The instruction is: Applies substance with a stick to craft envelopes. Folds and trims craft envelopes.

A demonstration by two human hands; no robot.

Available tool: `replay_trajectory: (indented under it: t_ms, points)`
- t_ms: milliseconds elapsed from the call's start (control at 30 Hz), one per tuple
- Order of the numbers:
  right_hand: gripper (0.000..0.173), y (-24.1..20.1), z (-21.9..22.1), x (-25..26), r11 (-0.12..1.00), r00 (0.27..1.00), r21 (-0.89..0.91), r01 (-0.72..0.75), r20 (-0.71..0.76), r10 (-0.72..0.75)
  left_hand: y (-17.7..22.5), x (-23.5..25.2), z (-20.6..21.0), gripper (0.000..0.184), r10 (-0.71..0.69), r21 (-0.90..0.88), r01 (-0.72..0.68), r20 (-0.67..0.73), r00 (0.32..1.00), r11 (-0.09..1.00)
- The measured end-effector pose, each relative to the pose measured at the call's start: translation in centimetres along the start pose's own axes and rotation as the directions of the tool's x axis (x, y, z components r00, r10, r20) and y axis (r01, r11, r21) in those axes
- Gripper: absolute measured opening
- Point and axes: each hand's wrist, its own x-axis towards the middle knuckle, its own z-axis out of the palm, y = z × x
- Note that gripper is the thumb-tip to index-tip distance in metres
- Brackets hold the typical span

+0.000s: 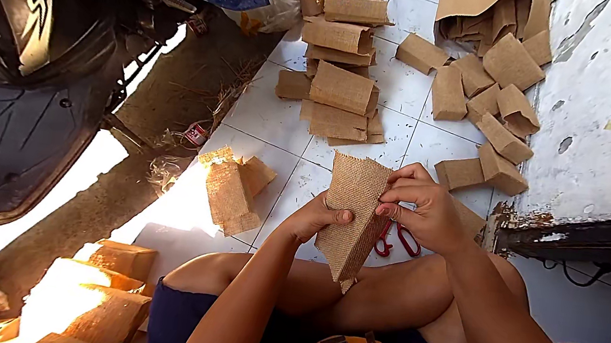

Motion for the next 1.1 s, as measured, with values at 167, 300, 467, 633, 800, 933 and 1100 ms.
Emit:
replay_trajectory:
  t_ms: [167,300,467,633,800,933,1100]
  points:
    - [0.02,0.0,0.3,0.1,0.993,0.996,-0.109,0.043,-0.069,-0.051,0.4,-0.1,0.2,0.047,0.037,0.021,-0.036,-0.073,0.997,0.999]
    - [0.035,-0.3,0.6,0.1,0.988,0.983,-0.106,-0.109,-0.16,0.091,0.7,-0.1,1.0,0.069,0.148,0.185,-0.109,-0.214,0.965,0.977]
    - [0.026,0.0,1.6,0.1,0.959,0.936,0.026,-0.282,-0.212,0.281,0.6,-0.3,1.4,0.06,0.182,0.279,-0.107,-0.261,0.948,0.954]
    - [0.021,0.5,3.6,0.0,0.943,0.927,-0.328,-0.056,-0.367,-0.073,0.5,0.0,2.2,0.035,0.174,0.259,-0.069,-0.406,0.897,0.963]
    - [0.027,0.2,2.8,0.1,0.912,0.908,0.291,-0.288,-0.221,0.357,0.7,-0.2,2.3,0.043,0.126,0.202,-0.03,-0.482,0.867,0.979]
    - [0.034,2.1,1.4,0.2,0.721,0.793,0.544,-0.429,-0.156,0.589,0.9,-0.3,1.8,0.048,0.092,0.159,-0.008,-0.53,0.843,0.987]
    - [0.029,6.1,0.2,-0.2,0.646,0.651,-0.158,-0.747,0.025,0.758,1.5,-0.4,1.5,0.056,0.073,0.136,0.007,-0.576,0.814,0.991]
